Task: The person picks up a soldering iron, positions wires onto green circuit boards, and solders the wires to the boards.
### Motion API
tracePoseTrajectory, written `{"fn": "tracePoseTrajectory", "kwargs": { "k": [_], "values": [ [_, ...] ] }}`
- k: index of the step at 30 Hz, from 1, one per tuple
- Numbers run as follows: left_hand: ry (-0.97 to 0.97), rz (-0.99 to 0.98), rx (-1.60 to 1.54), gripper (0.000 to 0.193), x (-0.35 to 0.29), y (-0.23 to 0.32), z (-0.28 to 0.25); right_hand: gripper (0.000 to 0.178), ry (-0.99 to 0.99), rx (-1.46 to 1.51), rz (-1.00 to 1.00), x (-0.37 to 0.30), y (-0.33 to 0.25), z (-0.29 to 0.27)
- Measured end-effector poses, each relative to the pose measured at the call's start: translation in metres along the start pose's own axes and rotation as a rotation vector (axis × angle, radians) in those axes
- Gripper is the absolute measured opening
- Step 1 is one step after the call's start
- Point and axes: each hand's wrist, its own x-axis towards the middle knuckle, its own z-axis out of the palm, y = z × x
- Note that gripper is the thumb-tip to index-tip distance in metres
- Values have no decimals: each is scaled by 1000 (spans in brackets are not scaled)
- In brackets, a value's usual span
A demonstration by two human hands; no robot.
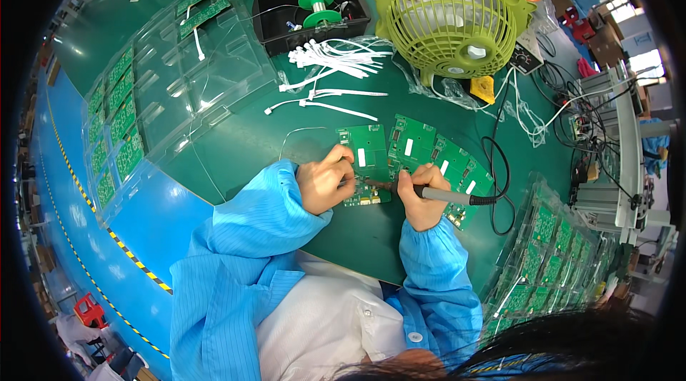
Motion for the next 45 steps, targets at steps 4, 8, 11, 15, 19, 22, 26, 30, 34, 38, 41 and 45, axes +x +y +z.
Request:
{"fn": "tracePoseTrajectory", "kwargs": {
  "k": [4,8,11,15,19,22,26,30,34,38,41,45],
  "values": [
    [10,7,0,9,0,0,1,25,-17,-28,-45,0,3,0],
    [-7,-9,15,9,1,2,-1,26,-23,-51,-30,0,2,1],
    [-6,-12,19,9,1,2,-1,26,-22,-64,-27,-1,2,2],
    [-2,-14,26,9,1,3,0,26,-22,-77,-26,-1,3,2],
    [10,-10,38,9,0,4,1,26,-25,-77,-31,-2,4,2],
    [25,-19,61,10,0,6,2,26,-37,-85,-63,-1,2,3],
    [36,-24,71,10,1,7,3,26,-8,-54,-46,-1,-3,0],
    [41,-26,73,11,2,7,3,25,35,-1,-19,-1,-6,-5],
    [43,-23,74,11,2,7,3,24,70,55,-20,-2,-5,-6],
    [33,-35,44,11,1,7,2,24,51,38,-37,-2,0,-4],
    [48,-5,-15,10,0,2,3,24,58,39,1,-3,-1,-3],
    [40,8,-93,10,-2,-2,0,25,64,37,38,-4,-1,-2]
  ]
}}
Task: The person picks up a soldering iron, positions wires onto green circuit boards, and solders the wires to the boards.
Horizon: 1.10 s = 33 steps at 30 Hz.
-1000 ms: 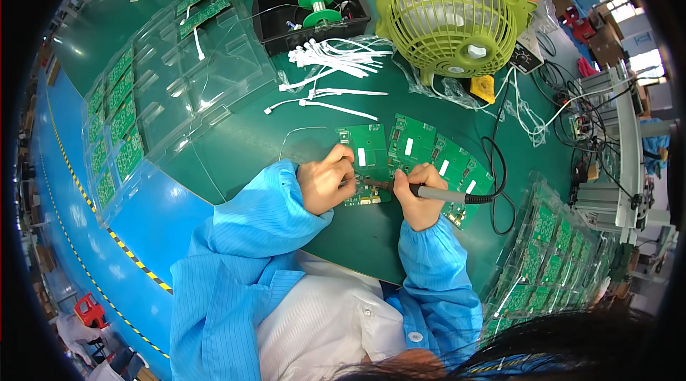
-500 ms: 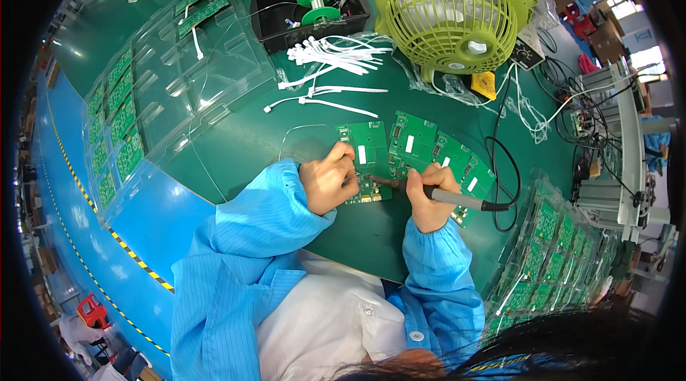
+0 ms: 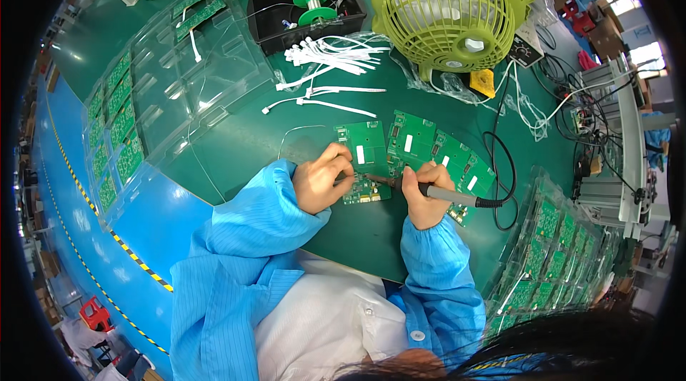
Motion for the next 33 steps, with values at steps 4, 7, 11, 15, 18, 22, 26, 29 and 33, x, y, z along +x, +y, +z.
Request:
{"fn": "tracePoseTrajectory", "kwargs": {
  "k": [4,7,11,15,18,22,26,29,33],
  "values": [
    [-69,-51,-47,10,0,2,-4,25,1,-4,-1,0,1,0],
    [-60,-53,-26,10,1,2,-2,25,-10,-18,-19,0,2,0],
    [-50,-56,12,10,2,4,0,27,-1,-40,-67,1,4,1],
    [-38,-57,59,10,2,6,2,28,-4,-70,-123,1,4,2],
    [-28,-53,104,11,2,5,4,26,-50,-107,-163,1,2,2],
    [-27,-54,108,11,3,7,3,26,-61,-123,-176,1,3,3],
    [-15,-52,119,12,3,8,4,26,-71,-132,-183,0,4,4],
    [-4,-50,128,12,3,8,5,26,-77,-136,-184,0,4,4],
    [5,-36,120,12,3,7,6,26,-79,-135,-172,0,4,5]
  ]
}}
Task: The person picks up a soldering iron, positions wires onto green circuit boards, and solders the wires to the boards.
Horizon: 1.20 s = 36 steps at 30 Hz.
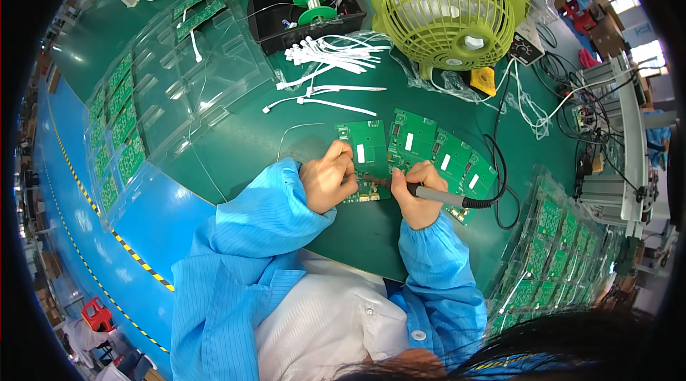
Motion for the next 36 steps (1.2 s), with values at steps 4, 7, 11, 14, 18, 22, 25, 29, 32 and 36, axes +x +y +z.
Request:
{"fn": "tracePoseTrajectory", "kwargs": {
  "k": [4,7,11,14,18,22,25,29,32,36],
  "values": [
    [7,3,6,12,-1,-2,1,26,-12,10,-8,1,0,1],
    [6,1,8,12,0,-1,1,26,-16,4,-13,0,0,2],
    [-5,-11,7,11,0,0,0,26,-18,-21,-19,-1,-1,1],
    [-31,-24,3,9,0,0,0,25,15,-5,-27,0,-2,0],
    [-40,-34,0,9,-1,-1,0,25,76,105,34,2,-9,-8],
    [-51,-36,-10,9,1,-1,-2,26,297,352,153,11,-13,-17],
    [-77,-38,-38,11,2,1,-5,24,368,399,151,17,-12,-28],
    [-44,67,65,11,4,-8,-22,19,418,403,159,20,-4,-42],
    [79,123,284,9,-1,-31,-38,12,526,241,238,30,-1,-57],
    [291,200,405,9,0,-19,-50,17,742,217,201,83,2,-106]
  ]
}}
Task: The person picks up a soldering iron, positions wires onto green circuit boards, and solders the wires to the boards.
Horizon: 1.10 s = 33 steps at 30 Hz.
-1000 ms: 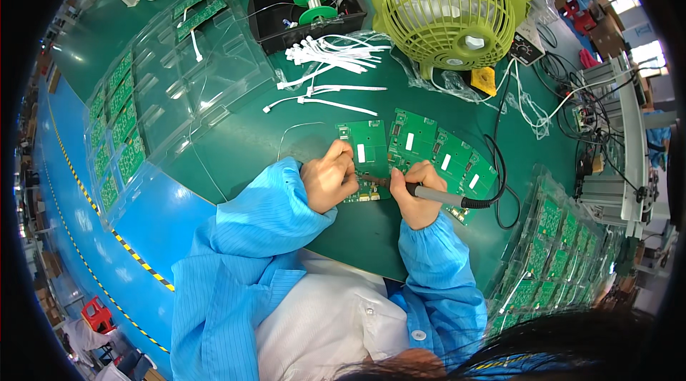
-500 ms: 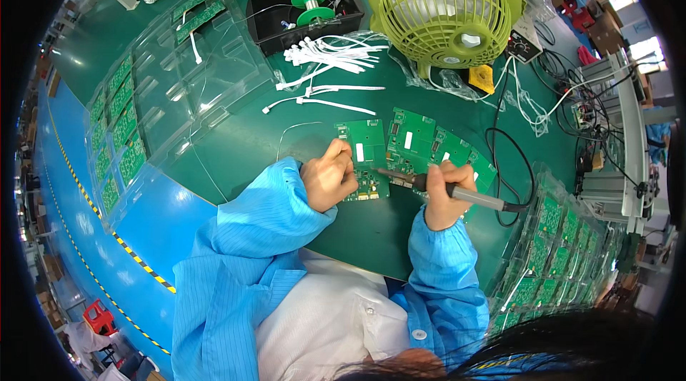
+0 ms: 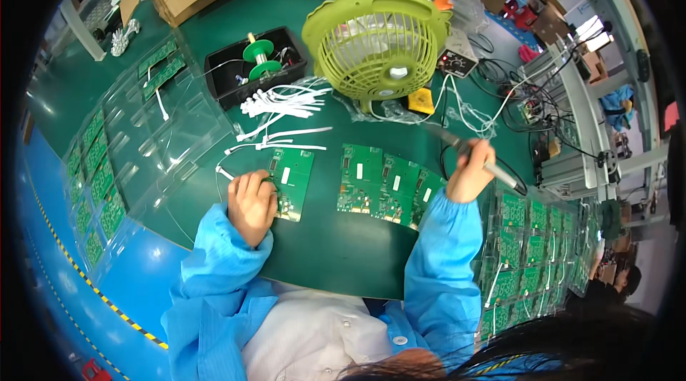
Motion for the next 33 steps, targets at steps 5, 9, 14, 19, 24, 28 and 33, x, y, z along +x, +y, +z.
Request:
{"fn": "tracePoseTrajectory", "kwargs": {
  "k": [5,9,14,19,24,28,33],
  "values": [
    [21,23,-191,11,-6,20,-11,26,36,-102,-100,95,44,21],
    [23,59,-296,13,-9,30,-5,31,-122,-267,-297,120,85,47],
    [80,49,-288,5,19,5,-1,37,-267,-210,-119,111,86,37],
    [-185,43,-302,9,58,-25,36,33,-146,16,19,47,19,24],
    [-262,153,-4,7,79,-28,85,30,-249,49,-108,-36,2,-19],
    [-316,108,-24,5,92,-22,97,27,-235,65,-211,-71,3,-43],
    [-357,98,4,8,98,-22,101,24,-233,104,-245,-79,8,-48]
  ]
}}
